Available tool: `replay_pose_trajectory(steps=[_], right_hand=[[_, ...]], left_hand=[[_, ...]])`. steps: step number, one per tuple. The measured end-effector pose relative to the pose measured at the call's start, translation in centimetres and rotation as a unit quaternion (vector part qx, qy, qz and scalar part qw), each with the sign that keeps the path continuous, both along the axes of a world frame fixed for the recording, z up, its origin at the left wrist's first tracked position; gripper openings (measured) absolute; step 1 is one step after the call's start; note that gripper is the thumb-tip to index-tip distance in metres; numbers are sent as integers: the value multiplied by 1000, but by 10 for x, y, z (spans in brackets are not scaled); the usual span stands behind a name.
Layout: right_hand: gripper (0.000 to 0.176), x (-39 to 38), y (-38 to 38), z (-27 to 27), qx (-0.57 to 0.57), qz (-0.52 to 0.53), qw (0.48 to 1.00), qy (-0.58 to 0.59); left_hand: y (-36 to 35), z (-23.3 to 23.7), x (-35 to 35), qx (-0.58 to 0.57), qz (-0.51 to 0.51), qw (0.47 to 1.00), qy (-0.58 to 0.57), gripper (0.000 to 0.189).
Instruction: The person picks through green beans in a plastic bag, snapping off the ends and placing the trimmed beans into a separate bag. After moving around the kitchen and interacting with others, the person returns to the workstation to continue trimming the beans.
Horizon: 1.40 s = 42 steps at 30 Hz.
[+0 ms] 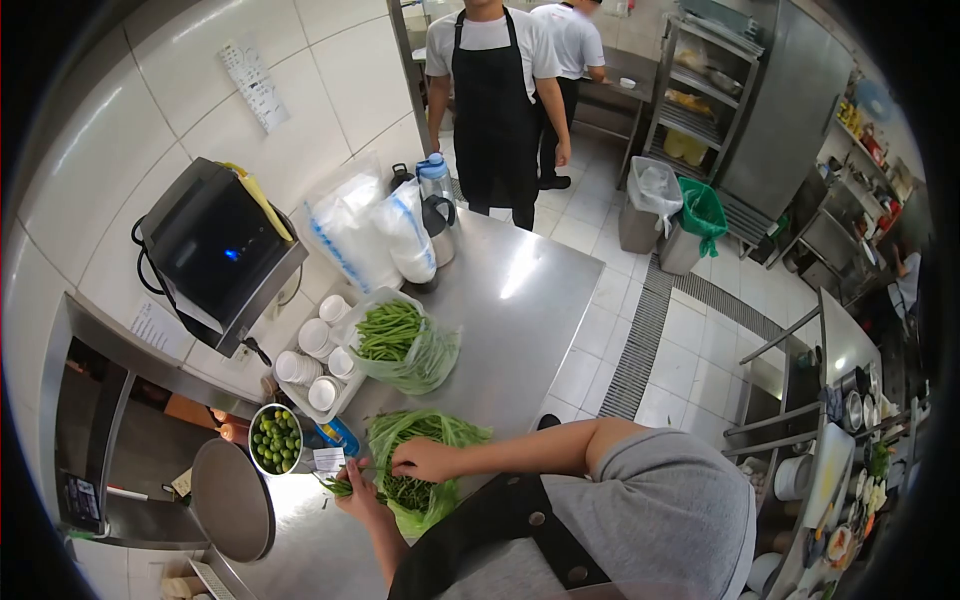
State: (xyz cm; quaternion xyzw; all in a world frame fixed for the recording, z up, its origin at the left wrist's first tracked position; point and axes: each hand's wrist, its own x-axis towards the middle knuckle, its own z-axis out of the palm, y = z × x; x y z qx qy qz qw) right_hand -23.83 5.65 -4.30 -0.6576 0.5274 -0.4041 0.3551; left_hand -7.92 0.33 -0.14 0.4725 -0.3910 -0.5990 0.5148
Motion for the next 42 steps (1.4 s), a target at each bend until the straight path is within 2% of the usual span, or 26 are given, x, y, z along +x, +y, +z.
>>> replay_pose_trajectory(steps=[2,3,7,10,11,12,14,15,18,24,25,28,31,34,37,40,42], right_hand=[[21,3,8,21,-96,53,994,-8],[16,5,11,28,-123,55,991,-21],[10,0,19,56,-241,-12,969,-62],[11,-5,21,66,-308,-20,949,-64],[12,-5,23,72,-312,-11,948,-61],[14,-3,25,77,-315,-2,947,-60],[14,-2,24,81,-306,3,951,-47],[15,-2,24,81,-300,6,953,-41],[16,-4,18,51,-247,-19,969,-6],[11,-15,-1,-11,-76,-63,995,30],[9,-19,-4,-22,-15,-59,996,61],[9,-27,-13,-45,64,2,970,236],[21,-30,-11,-44,87,-1,961,264],[29,-31,-3,-30,132,-64,940,308],[35,-28,0,-33,108,-129,921,351],[35,-28,3,-40,59,-142,917,368],[35,-28,4,-44,56,-135,922,360]], left_hand=[[-3,-11,4,27,-6,999,17,11],[-6,-22,5,44,-12,999,30,11],[-5,-22,-5,133,-62,986,83,12],[-13,-26,-9,176,-44,973,141,10],[-16,-26,-17,226,30,962,153,11],[-21,-38,-7,222,5,960,172,12],[-33,-70,14,215,-47,952,211,14],[-27,-56,7,235,0,948,215,15],[-26,-70,30,233,-98,933,257,15],[-6,-89,30,292,-57,911,284,24],[-2,-90,28,293,-52,913,278,26],[3,-92,22,296,-53,911,283,26],[3,-84,12,310,-32,917,247,25],[4,-67,1,299,-34,925,233,25],[3,-70,2,269,-81,932,231,26],[1,-79,9,274,-151,913,261,25],[5,-79,8,292,-157,909,254,24]])
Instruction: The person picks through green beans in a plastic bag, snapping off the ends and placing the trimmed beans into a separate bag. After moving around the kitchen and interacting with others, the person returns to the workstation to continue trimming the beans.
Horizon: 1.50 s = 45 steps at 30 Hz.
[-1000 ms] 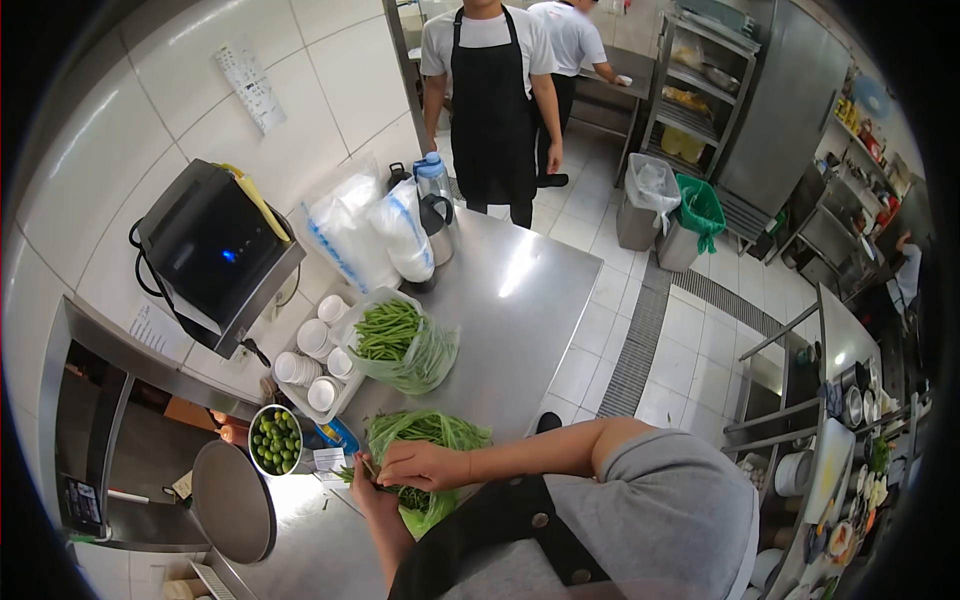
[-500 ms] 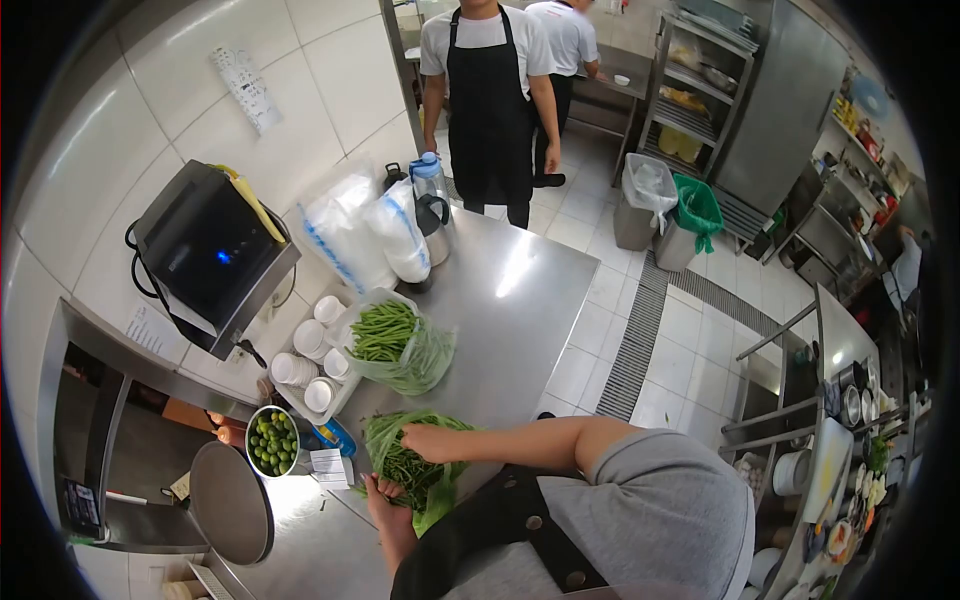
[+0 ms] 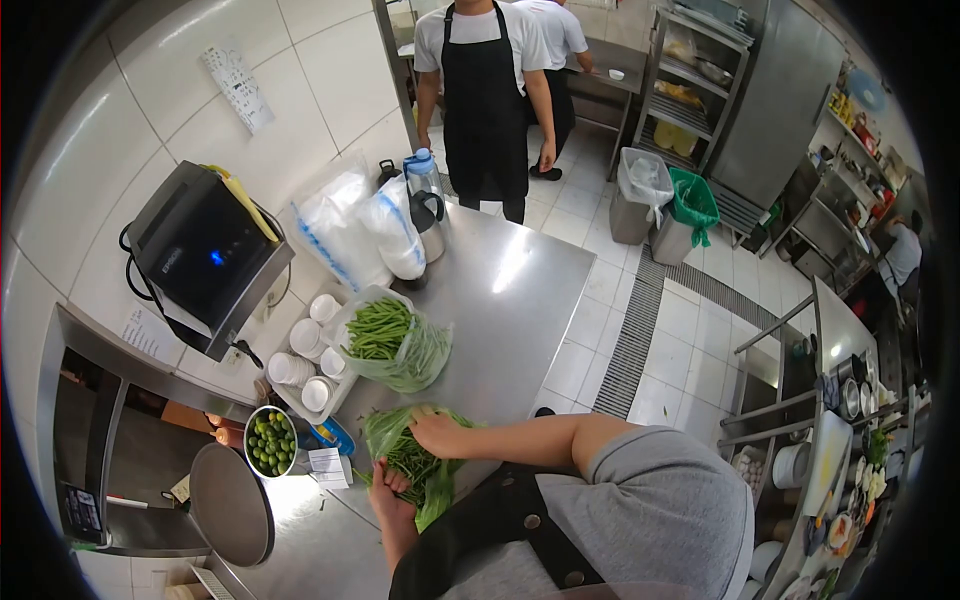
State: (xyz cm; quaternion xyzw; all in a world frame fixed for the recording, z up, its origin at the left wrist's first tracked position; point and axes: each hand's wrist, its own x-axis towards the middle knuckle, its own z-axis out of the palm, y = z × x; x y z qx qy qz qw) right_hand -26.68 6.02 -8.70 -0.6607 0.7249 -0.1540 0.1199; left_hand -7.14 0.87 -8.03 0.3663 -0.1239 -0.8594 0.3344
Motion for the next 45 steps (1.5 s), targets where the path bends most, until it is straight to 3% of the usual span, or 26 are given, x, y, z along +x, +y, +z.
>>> replay_pose_trajectory(steps=[13,16,19,22,25,28,32,34,37,40,43,45], right_hand=[[14,-3,-9,-8,-45,50,997,-27],[27,-8,-20,-5,94,56,992,-54],[30,-11,-17,5,73,56,993,-75],[22,-10,-10,18,59,64,993,-76],[19,-3,-4,19,-34,18,989,-143],[18,-1,-5,42,-62,43,979,-190],[17,5,2,81,-131,88,955,-251],[14,8,2,84,-163,93,945,-266],[16,5,-3,75,-42,36,975,-217],[14,-3,-4,38,98,82,990,-59],[16,-4,2,-3,-17,88,993,-73],[18,-3,-1,-6,8,77,993,-94]], left_hand=[[13,15,-6,24,-25,999,30,13],[13,14,-2,3,-30,999,28,14],[18,20,-5,-6,-27,999,-27,16],[23,28,-10,-7,-31,998,-60,18],[26,24,-9,-38,-16,997,-73,20],[31,32,-10,-206,-20,954,-219,26],[25,23,-14,-432,18,850,-300,32],[30,57,-28,-524,14,787,-326,33],[20,42,-26,-477,-10,797,-370,31],[18,36,-24,-435,-1,829,-350,26],[23,41,-20,-379,-17,867,-324,24],[26,43,-16,-342,-20,881,-327,21]])
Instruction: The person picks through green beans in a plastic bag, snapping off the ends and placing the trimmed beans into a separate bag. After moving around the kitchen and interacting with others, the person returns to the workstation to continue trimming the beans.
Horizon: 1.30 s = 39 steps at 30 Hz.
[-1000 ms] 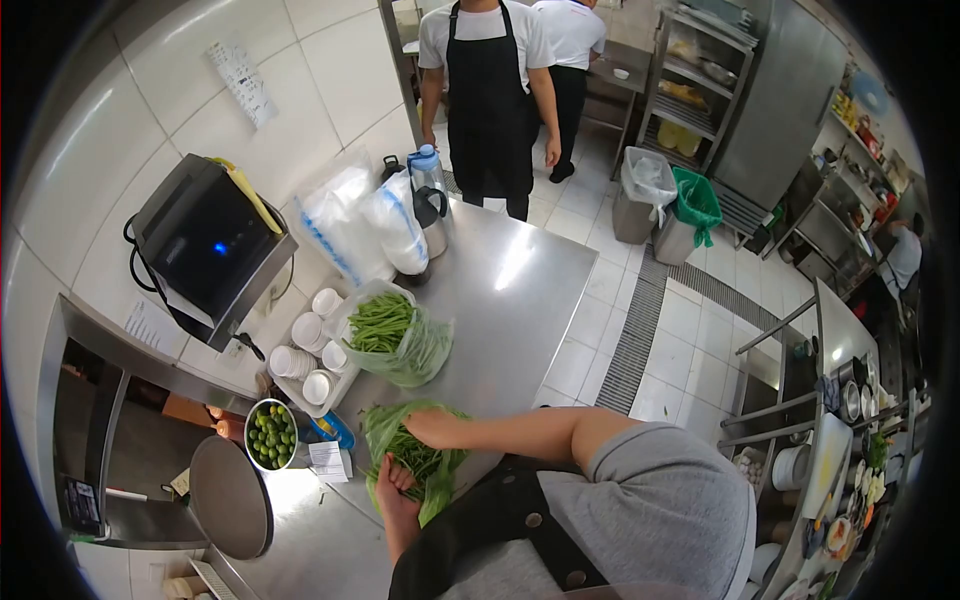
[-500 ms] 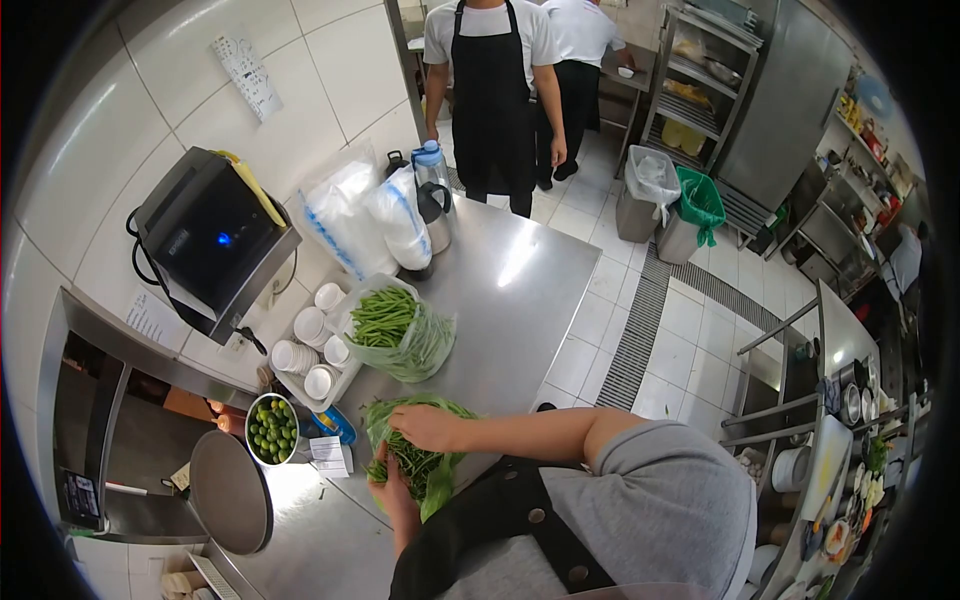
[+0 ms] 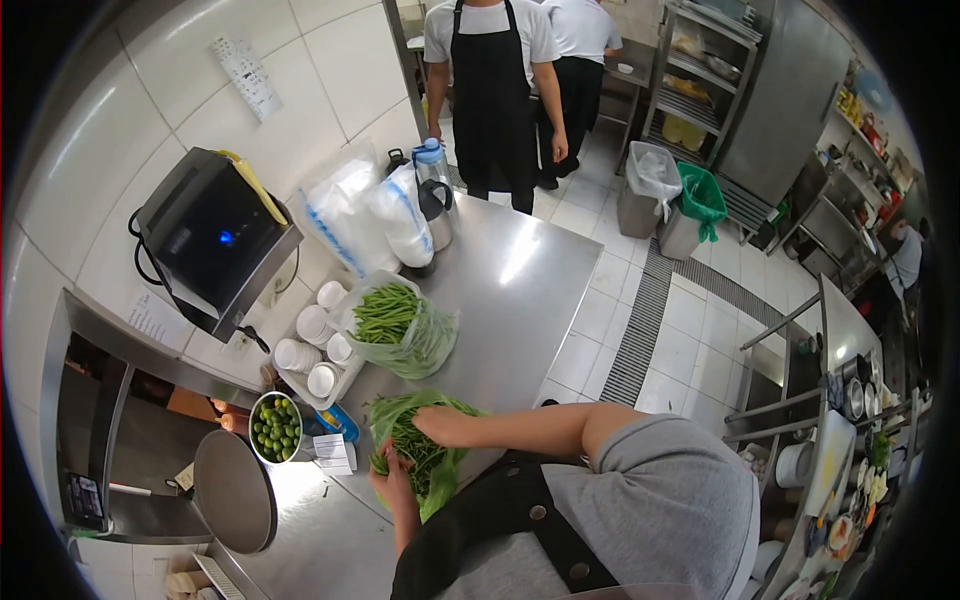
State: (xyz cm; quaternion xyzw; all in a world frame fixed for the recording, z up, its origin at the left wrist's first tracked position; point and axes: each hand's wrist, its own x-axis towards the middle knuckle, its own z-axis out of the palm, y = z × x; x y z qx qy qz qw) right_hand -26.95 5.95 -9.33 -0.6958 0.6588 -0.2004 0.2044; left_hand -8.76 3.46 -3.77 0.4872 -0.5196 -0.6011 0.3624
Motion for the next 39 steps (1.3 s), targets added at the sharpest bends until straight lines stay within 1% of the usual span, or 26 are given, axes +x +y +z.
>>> replay_pose_trajectory(steps=[1,4,5,7,10,13,14,16,19,22,25,28,31,34,37,39], right_hand=[[19,1,0,1,14,-5,1000,-9],[19,3,3,6,-38,-39,998,36],[19,2,4,5,-48,-43,997,53],[19,-1,2,-1,-67,-49,993,87],[20,-5,-4,-5,-15,-39,997,66],[18,-9,-10,3,85,-6,994,73],[16,-9,-8,7,73,-11,995,62],[13,-8,-2,25,50,-23,998,41],[8,-3,-1,32,-26,-51,998,-21],[6,-4,1,57,-43,-49,993,-102],[10,-6,-7,71,-10,-30,979,-200],[12,-4,-3,97,-33,-20,940,-338],[13,-5,-4,111,12,-32,917,-397],[12,-2,-9,96,-9,-39,913,-407],[9,0,-5,98,-83,-23,932,-352],[8,1,-11,89,-142,-29,940,-310]], left_hand=[[2,0,2,20,5,1000,0,20],[8,-7,6,119,44,988,90,22],[10,-7,8,195,15,969,148,25],[14,-5,12,342,-43,902,260,34],[34,-16,13,397,-171,866,253,43],[31,-25,17,385,-216,851,284,44],[28,-27,18,379,-195,862,274,44],[23,-16,14,367,-152,882,254,44],[19,-2,3,291,-52,932,210,39],[13,5,-5,196,14,964,181,30],[5,1,-9,116,73,979,149,28],[0,1,-2,46,-5,991,129,25],[0,4,-1,8,-58,997,54,21],[3,13,-5,-61,-72,995,-34,18],[3,4,-6,-93,-60,993,-31,16],[4,10,-6,-32,-78,996,-6,15]])
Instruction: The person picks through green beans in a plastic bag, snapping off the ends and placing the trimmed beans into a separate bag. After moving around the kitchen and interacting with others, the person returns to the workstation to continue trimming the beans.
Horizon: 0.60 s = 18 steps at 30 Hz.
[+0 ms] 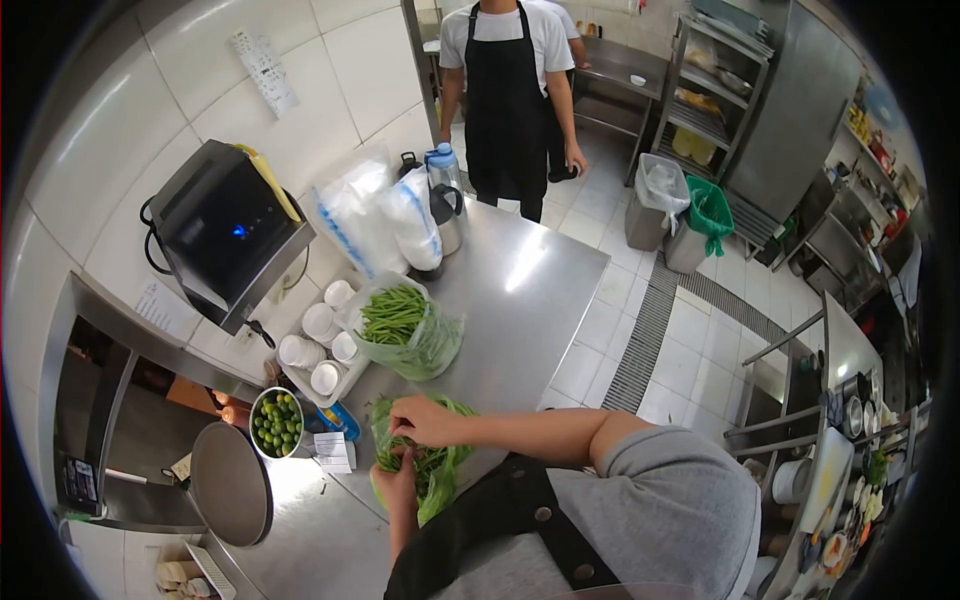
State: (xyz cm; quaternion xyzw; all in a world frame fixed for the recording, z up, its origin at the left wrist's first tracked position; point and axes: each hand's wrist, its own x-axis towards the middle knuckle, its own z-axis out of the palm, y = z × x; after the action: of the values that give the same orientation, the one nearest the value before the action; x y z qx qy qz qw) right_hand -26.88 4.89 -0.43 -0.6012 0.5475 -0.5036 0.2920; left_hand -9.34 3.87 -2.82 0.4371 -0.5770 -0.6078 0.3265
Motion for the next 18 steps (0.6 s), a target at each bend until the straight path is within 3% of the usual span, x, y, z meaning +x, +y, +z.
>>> replay_pose_trajectory(steps=[4,7,8,10,13,18], right_hand=[[9,-5,-2,-16,-11,-48,998,47],[12,-13,-3,-28,155,46,978,130],[14,-11,-1,-32,209,78,975,13],[19,-6,4,-26,305,136,916,-220],[27,3,19,-9,293,167,902,-268],[24,11,18,-28,222,164,946,-168]], left_hand=[[9,15,-2,47,-1,999,-1,13],[8,8,-5,80,85,989,87,13],[7,5,-5,63,113,987,95,13],[2,3,-4,26,166,980,111,13],[-3,7,-2,7,182,972,145,14],[-9,13,0,2,195,971,141,14]])
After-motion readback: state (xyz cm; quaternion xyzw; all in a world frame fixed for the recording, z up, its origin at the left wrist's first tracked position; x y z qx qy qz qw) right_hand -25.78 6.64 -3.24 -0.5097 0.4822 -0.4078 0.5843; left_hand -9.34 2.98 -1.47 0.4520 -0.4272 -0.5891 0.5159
